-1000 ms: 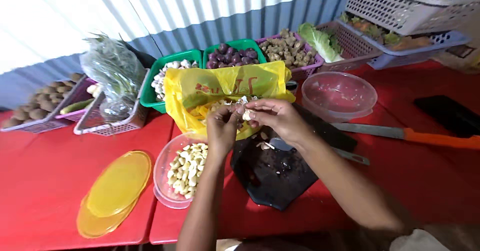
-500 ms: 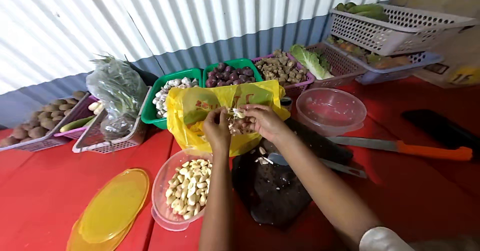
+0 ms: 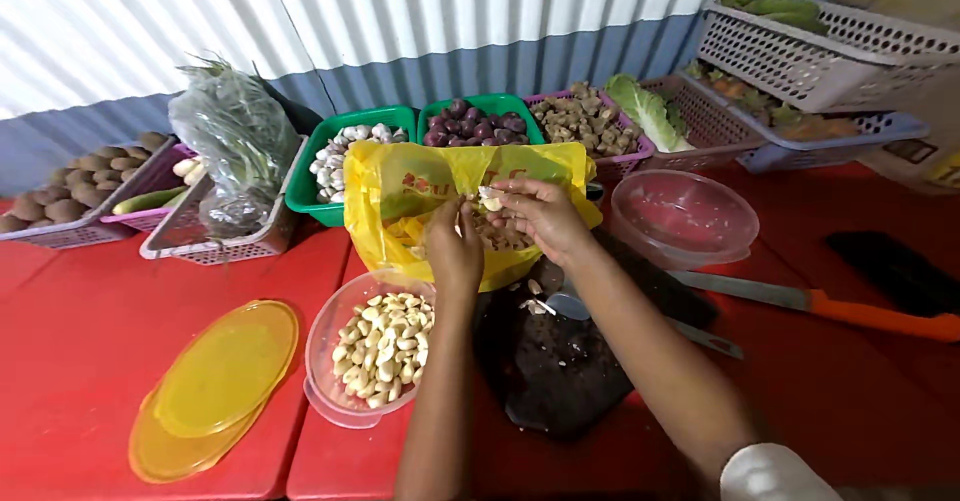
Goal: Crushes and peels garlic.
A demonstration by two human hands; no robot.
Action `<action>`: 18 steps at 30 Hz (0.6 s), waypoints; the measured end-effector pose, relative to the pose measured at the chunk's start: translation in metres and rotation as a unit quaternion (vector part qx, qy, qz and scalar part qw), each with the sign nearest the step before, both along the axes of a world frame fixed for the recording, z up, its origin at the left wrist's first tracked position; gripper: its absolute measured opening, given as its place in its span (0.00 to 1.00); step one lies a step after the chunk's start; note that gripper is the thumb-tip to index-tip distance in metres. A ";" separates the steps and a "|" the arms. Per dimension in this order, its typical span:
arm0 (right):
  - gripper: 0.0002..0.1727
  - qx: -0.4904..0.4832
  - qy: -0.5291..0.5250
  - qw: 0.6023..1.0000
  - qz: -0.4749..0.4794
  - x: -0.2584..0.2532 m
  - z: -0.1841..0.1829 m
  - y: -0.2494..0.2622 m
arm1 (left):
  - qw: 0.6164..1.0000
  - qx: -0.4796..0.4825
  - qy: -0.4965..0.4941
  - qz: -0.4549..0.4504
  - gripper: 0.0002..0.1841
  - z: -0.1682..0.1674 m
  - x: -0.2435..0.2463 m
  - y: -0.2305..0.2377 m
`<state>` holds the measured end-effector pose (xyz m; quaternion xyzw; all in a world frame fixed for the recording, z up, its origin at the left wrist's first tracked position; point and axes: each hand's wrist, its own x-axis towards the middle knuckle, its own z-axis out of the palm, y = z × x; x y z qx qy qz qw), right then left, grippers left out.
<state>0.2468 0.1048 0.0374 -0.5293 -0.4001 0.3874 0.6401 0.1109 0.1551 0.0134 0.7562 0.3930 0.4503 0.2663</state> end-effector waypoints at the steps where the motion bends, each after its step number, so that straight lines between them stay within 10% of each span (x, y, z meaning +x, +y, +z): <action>1: 0.13 0.005 -0.014 1.000 -0.009 -0.006 0.001 -0.002 | 0.999 -0.011 -0.046 -0.021 0.16 0.000 0.000 -0.001; 11: 0.11 0.084 -0.004 0.996 -0.023 -0.036 0.004 -0.014 | 0.924 -0.201 -0.310 -0.098 0.13 0.026 -0.025 -0.017; 18: 0.11 0.029 -0.013 0.999 -0.019 -0.016 0.000 -0.015 | 0.998 0.038 0.034 0.027 0.12 0.017 -0.117 -0.033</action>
